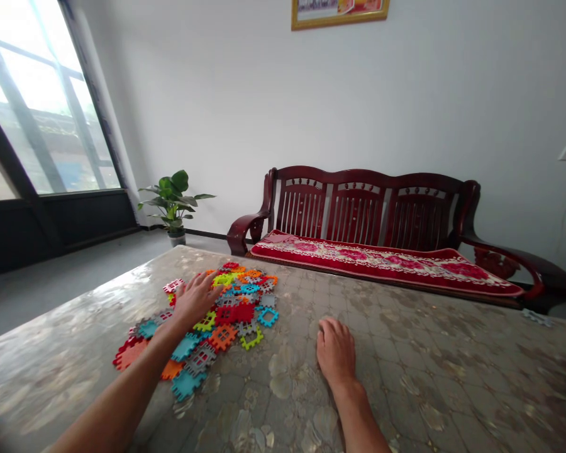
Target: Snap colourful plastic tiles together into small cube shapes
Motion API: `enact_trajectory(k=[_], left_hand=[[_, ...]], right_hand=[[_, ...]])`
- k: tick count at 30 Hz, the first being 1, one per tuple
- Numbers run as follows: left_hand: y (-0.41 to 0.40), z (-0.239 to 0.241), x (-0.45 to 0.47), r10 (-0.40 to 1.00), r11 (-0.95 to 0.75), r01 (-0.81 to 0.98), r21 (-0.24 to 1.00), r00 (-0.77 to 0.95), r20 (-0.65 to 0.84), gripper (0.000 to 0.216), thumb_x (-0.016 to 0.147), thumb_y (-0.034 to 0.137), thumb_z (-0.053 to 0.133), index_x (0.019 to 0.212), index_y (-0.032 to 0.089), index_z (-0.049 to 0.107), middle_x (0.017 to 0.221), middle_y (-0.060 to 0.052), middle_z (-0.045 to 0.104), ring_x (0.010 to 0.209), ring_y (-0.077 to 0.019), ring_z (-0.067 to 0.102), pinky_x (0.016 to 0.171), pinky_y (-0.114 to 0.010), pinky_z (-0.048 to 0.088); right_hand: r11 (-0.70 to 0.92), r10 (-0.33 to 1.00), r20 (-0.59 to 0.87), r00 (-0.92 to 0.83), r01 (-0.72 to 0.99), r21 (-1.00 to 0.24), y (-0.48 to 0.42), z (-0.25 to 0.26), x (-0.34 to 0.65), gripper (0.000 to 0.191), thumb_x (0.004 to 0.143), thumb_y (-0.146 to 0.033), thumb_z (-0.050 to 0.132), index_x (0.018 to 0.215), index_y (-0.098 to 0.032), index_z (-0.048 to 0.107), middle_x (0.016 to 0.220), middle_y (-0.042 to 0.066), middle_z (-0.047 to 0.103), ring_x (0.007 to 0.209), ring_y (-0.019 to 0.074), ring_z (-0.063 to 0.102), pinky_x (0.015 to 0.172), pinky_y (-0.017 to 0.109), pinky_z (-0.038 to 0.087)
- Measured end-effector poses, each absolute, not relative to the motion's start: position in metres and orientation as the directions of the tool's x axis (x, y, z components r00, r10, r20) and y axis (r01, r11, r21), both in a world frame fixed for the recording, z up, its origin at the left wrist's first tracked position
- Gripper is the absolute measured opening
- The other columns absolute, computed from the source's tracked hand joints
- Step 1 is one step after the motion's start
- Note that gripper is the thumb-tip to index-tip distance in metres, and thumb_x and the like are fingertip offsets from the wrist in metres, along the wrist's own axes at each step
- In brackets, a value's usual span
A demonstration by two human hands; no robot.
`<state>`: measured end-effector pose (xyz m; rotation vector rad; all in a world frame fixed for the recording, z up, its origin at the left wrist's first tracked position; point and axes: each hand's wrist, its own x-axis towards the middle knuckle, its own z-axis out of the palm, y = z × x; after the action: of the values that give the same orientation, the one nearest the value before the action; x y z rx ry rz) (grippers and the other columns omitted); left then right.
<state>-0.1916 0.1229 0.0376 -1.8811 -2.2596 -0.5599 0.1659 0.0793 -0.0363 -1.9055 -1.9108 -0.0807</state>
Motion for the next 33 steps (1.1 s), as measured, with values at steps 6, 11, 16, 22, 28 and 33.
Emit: enact_trajectory(k=[6,11,16,22,28,33], left_hand=[[0.123,0.036,-0.278,0.939,0.193,0.926,0.325,-0.271,0.214,0.069,0.088,0.064,0.032,0.138,0.023,0.054,0.141,-0.013,0.055,0.132,-0.0349,0.047,0.109,-0.055,0.032],[0.121,0.013,-0.340,0.971,0.099,0.866,0.490,-0.191,0.142,0.076,0.083,0.067,0.033,0.130,0.015,0.062,0.137,-0.009,0.061,0.128,-0.0300,0.053,0.110,-0.041,0.039],[0.111,-0.012,-0.357,0.975,0.117,0.807,0.579,-0.204,0.087,0.078,0.080,0.070,0.034,0.130,0.017,0.062,0.137,-0.007,0.061,0.129,-0.0309,0.052,0.112,-0.043,0.037],[0.109,-0.017,-0.344,0.977,0.058,0.839,0.541,-0.160,0.144,0.076,0.083,0.070,0.032,0.132,0.020,0.062,0.139,-0.006,0.059,0.130,-0.0308,0.051,0.114,-0.044,0.034],[0.105,-0.016,-0.323,0.971,0.034,0.886,0.463,-0.139,0.195,0.074,0.086,0.065,0.032,0.134,0.017,0.060,0.140,-0.010,0.057,0.130,-0.0288,0.052,0.113,-0.042,0.034],[0.095,-0.017,-0.299,0.950,0.134,0.901,0.413,-0.235,0.205,0.069,0.090,0.060,0.032,0.139,0.018,0.054,0.146,-0.011,0.052,0.130,-0.0298,0.051,0.110,-0.043,0.038]], right_hand=[[0.034,0.935,0.347,0.066,0.961,-0.275,0.079,-0.036,0.165,0.034,0.091,-0.020,0.044,0.114,-0.022,0.069,0.126,0.006,0.065,0.115,0.0218,0.056,0.099,0.033,0.039],[0.031,0.936,0.343,0.075,0.955,-0.294,0.078,-0.035,0.165,0.034,0.090,-0.020,0.045,0.112,-0.023,0.070,0.126,0.007,0.065,0.114,0.0222,0.056,0.099,0.034,0.039],[0.040,0.937,0.343,0.067,0.955,-0.295,0.078,-0.034,0.165,0.034,0.089,-0.019,0.046,0.112,-0.023,0.070,0.125,0.006,0.065,0.114,0.0220,0.056,0.098,0.034,0.040],[0.043,0.936,0.346,0.062,0.957,-0.287,0.078,-0.034,0.164,0.034,0.088,-0.019,0.046,0.112,-0.023,0.070,0.124,0.006,0.065,0.113,0.0219,0.057,0.098,0.034,0.040],[0.044,0.937,0.344,0.061,0.956,-0.289,0.078,-0.035,0.164,0.034,0.089,-0.019,0.045,0.112,-0.022,0.069,0.125,0.006,0.065,0.113,0.0225,0.056,0.097,0.035,0.039],[0.050,0.935,0.351,0.056,0.957,-0.284,0.078,-0.036,0.165,0.034,0.089,-0.019,0.044,0.112,-0.022,0.069,0.125,0.006,0.065,0.112,0.0228,0.056,0.098,0.035,0.039]])
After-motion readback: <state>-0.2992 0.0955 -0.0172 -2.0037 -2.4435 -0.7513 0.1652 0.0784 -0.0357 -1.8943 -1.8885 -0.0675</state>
